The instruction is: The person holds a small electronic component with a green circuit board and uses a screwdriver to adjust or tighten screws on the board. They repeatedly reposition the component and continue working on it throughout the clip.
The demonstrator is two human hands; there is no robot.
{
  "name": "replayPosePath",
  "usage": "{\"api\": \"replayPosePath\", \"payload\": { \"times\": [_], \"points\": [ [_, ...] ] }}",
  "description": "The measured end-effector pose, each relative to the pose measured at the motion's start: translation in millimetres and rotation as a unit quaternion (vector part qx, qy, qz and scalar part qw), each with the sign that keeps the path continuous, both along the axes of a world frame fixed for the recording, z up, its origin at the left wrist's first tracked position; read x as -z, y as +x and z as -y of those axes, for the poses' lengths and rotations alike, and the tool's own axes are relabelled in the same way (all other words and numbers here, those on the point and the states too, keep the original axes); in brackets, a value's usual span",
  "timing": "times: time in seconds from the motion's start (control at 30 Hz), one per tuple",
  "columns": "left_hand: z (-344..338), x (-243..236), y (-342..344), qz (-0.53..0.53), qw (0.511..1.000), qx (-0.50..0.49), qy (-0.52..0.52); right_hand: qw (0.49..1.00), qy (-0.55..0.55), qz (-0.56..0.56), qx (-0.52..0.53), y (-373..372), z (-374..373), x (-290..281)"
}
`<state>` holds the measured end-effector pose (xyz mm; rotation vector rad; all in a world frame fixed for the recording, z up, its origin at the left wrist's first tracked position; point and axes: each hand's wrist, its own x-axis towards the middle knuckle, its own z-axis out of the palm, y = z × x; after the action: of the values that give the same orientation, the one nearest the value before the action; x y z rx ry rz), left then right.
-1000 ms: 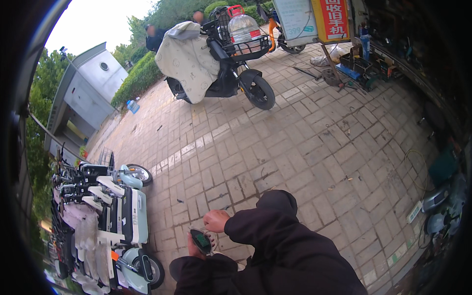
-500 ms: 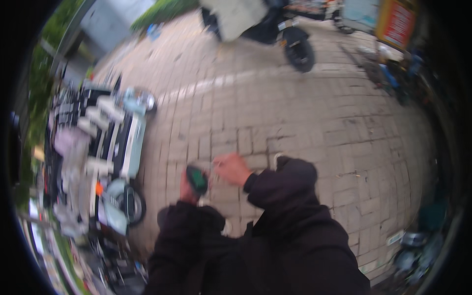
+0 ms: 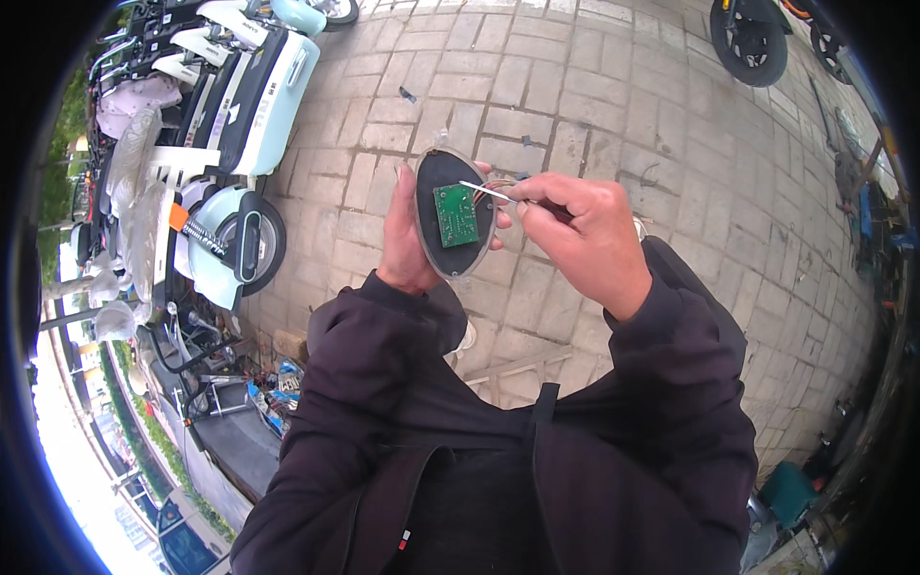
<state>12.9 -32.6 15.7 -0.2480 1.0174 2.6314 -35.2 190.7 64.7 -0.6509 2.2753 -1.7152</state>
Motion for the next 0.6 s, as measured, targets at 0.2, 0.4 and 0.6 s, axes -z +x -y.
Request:
{"api": "replayPosePath", "payload": {
  "times": [0.2, 0.4, 0.6],
  "points": [
    [-1.7, -10.1, 1.1, -0.011, 1.000, 0.004, 0.029, 0.999, -0.039, 0.021, 0.022, -0.6, 2.1, 5.9],
    [-3.3, -8.2, 6.8, 0.010, 0.999, 0.009, 0.038, 0.999, -0.018, -0.012, 0.031, -0.2, -1.4, 9.6],
    [-9.5, -5.8, 8.9, 0.043, 0.999, 0.029, 0.009, 0.999, -0.026, -0.016, 0.024, 1.1, -0.2, 5.8]
  ]
}}
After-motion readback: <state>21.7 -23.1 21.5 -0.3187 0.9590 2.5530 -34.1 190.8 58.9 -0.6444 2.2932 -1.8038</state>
